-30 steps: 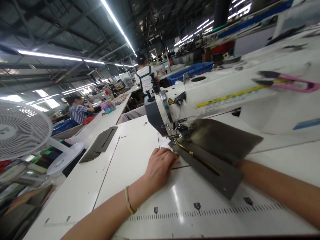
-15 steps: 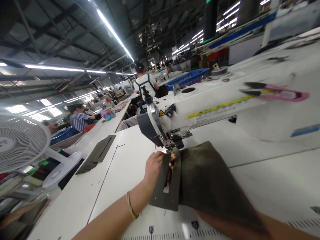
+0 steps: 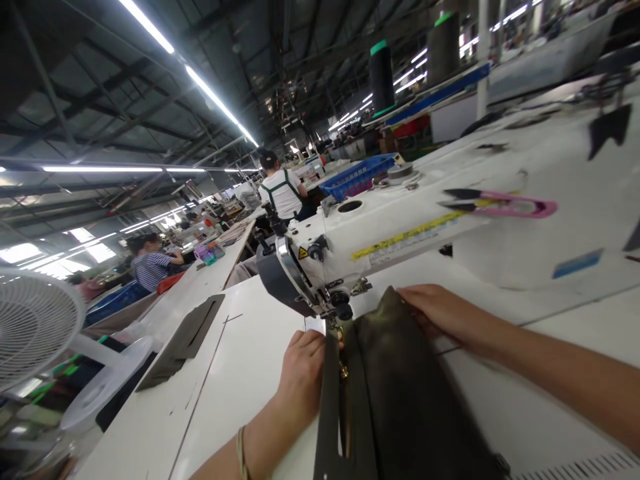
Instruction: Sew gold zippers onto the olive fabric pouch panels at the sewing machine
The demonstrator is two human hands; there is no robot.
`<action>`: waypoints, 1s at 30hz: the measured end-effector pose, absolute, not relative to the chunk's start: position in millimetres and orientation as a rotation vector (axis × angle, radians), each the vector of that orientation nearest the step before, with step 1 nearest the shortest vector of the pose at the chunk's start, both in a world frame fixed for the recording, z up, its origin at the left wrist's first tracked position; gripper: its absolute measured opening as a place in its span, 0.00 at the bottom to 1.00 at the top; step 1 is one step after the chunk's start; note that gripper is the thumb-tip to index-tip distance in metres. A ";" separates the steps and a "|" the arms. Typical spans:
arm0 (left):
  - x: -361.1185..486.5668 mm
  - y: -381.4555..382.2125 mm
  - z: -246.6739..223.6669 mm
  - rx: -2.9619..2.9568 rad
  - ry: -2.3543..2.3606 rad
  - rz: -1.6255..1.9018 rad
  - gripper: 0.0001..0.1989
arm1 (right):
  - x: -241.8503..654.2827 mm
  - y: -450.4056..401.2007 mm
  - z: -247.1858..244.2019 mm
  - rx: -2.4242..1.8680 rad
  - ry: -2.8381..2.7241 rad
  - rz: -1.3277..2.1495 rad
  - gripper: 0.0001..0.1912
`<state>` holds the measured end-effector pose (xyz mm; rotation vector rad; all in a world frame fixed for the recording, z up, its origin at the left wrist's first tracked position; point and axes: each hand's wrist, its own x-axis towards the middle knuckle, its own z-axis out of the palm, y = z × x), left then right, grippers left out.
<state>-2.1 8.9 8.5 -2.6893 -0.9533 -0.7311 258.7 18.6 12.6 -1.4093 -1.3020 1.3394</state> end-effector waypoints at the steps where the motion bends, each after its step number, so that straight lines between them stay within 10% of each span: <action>1: -2.3 8.4 8.2 -2.684 -0.954 -0.741 0.07 | 258.6 22.0 12.4 -1.404 -1.260 1.393 0.22; 12: -1.2 7.1 8.5 -2.625 -0.831 -0.862 0.09 | 272.7 40.0 15.7 -1.408 -1.396 1.566 0.16; 30: -2.7 -2.6 19.1 -2.741 -1.003 -0.452 0.05 | 264.0 30.4 12.3 -1.781 -1.892 0.588 0.10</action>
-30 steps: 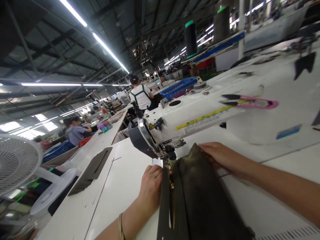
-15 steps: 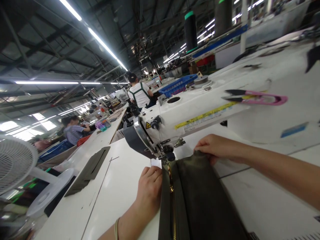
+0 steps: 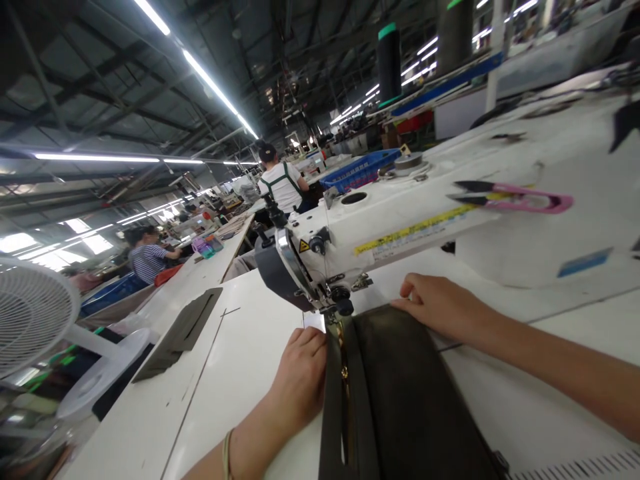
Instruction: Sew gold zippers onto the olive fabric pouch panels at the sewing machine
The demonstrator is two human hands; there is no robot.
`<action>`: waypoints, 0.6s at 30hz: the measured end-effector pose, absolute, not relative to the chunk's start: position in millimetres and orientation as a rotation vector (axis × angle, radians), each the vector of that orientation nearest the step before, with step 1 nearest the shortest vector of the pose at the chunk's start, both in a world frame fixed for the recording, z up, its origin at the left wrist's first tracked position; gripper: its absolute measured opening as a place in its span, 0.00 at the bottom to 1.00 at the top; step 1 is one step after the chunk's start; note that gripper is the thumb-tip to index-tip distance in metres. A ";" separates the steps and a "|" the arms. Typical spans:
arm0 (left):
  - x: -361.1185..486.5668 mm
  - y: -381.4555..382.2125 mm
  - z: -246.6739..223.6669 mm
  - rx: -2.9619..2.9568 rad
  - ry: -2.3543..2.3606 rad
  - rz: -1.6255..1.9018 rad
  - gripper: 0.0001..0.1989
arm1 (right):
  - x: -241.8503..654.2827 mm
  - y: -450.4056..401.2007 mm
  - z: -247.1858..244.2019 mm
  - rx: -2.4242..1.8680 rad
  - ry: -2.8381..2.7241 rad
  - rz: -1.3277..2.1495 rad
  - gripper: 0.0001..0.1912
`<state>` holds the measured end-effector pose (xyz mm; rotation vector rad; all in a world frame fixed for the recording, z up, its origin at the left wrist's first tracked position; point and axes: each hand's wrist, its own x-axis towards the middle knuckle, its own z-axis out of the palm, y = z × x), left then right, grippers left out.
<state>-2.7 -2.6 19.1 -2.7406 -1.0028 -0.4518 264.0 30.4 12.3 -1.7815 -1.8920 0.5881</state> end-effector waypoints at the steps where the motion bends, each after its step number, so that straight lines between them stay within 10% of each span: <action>1: -3.6 -3.1 19.7 -2.754 -1.011 -0.433 0.04 | 262.8 28.9 14.9 -1.763 -1.924 0.530 0.09; 18: -4.4 -12.0 19.9 -2.863 -1.189 -0.518 0.06 | 224.0 1.2 10.2 -1.271 -2.327 -0.328 0.11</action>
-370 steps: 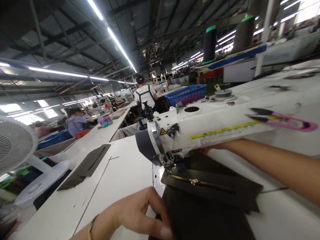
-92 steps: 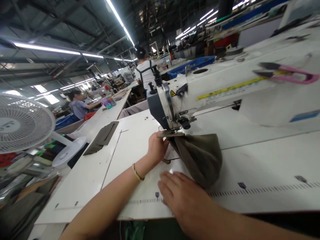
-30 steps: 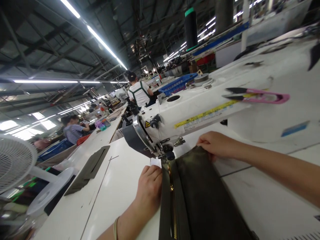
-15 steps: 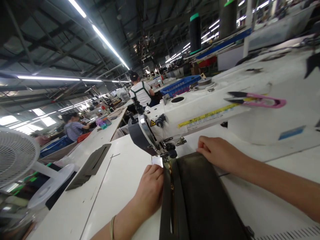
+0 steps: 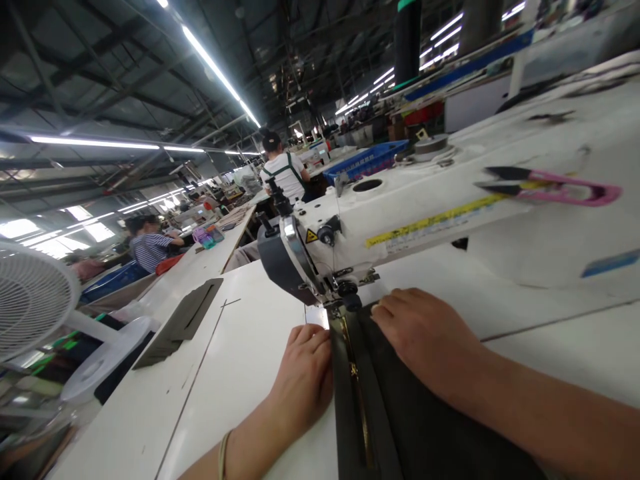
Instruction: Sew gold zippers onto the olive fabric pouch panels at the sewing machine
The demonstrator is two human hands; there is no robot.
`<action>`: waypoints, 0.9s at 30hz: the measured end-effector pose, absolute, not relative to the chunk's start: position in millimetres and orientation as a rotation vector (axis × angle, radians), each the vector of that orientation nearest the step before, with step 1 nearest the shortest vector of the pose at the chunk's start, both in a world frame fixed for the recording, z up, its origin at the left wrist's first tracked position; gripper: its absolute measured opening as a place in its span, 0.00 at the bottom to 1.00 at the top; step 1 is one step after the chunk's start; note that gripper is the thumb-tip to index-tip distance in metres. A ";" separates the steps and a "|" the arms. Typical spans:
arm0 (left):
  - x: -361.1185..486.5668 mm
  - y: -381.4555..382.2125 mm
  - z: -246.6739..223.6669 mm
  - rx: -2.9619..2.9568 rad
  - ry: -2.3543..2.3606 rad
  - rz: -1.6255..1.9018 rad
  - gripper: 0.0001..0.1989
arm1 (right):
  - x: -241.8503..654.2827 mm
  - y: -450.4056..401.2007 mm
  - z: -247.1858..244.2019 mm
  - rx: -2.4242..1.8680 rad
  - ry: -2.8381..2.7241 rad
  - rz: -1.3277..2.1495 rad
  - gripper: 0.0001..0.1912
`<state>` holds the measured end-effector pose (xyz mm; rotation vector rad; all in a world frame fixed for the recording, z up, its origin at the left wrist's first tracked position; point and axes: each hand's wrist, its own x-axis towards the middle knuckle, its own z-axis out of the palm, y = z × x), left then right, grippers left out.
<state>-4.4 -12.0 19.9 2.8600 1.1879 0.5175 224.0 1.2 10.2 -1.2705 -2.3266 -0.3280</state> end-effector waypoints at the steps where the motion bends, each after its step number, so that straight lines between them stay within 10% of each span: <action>1: -3.7 -12.8 20.7 2.843 1.193 0.527 0.05 | 217.0 -1.0 5.5 -1.191 -2.322 -0.341 0.12; 27: -2.6 2.1 2.1 2.966 0.998 0.852 0.09 | 198.6 -1.4 -20.5 -0.907 -2.344 -0.156 0.20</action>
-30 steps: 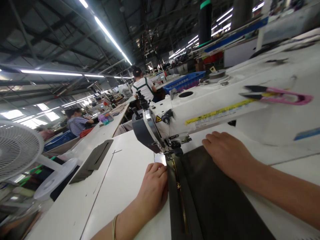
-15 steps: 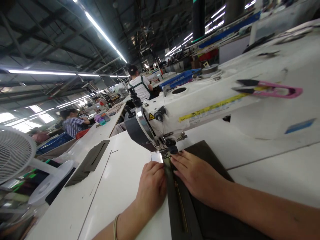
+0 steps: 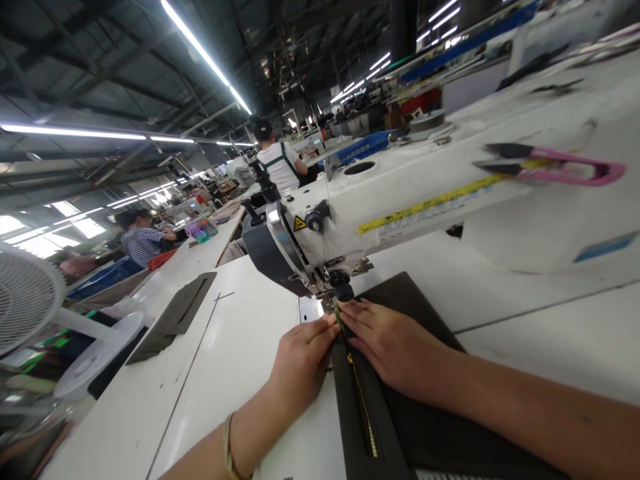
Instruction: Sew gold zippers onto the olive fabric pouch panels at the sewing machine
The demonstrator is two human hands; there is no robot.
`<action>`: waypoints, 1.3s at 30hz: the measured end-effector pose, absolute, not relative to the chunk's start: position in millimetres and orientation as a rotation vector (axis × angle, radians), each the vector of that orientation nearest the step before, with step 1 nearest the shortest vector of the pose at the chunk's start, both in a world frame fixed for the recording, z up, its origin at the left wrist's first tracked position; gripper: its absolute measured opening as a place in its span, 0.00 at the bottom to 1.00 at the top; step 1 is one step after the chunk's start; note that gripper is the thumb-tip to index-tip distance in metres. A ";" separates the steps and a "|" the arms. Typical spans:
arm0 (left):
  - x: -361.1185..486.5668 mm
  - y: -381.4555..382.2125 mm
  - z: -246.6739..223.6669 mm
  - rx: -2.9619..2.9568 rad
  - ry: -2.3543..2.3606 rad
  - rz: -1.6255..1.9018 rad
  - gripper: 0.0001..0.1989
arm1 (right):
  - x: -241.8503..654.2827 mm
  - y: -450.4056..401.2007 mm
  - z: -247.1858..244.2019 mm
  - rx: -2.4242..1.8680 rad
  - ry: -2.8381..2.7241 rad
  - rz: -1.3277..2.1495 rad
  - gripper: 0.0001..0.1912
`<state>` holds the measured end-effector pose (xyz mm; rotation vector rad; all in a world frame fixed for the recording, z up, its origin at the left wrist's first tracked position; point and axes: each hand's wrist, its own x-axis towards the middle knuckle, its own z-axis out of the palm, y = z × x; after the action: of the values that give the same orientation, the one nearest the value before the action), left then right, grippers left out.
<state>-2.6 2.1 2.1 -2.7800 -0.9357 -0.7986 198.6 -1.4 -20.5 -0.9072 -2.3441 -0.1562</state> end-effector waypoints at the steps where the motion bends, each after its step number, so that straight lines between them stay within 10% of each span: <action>1: -2.3 2.9 3.4 -2.792 -0.914 -0.746 0.09 | 199.6 -0.8 -19.4 -0.892 -2.360 -0.158 0.20; 31: -9.5 1.0 25.7 -3.043 -1.224 -0.575 0.15 | 199.7 -13.9 8.6 -1.079 -2.454 0.123 0.24; 39: 0.7 -8.8 18.2 -2.881 -1.288 -0.670 0.15 | 164.0 -9.3 7.5 -1.412 -2.250 -0.062 0.05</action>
<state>0.7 -8.8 18.2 -2.8806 -1.2878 -0.6703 164.0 -9.3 7.5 -1.4122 -2.2505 -0.0622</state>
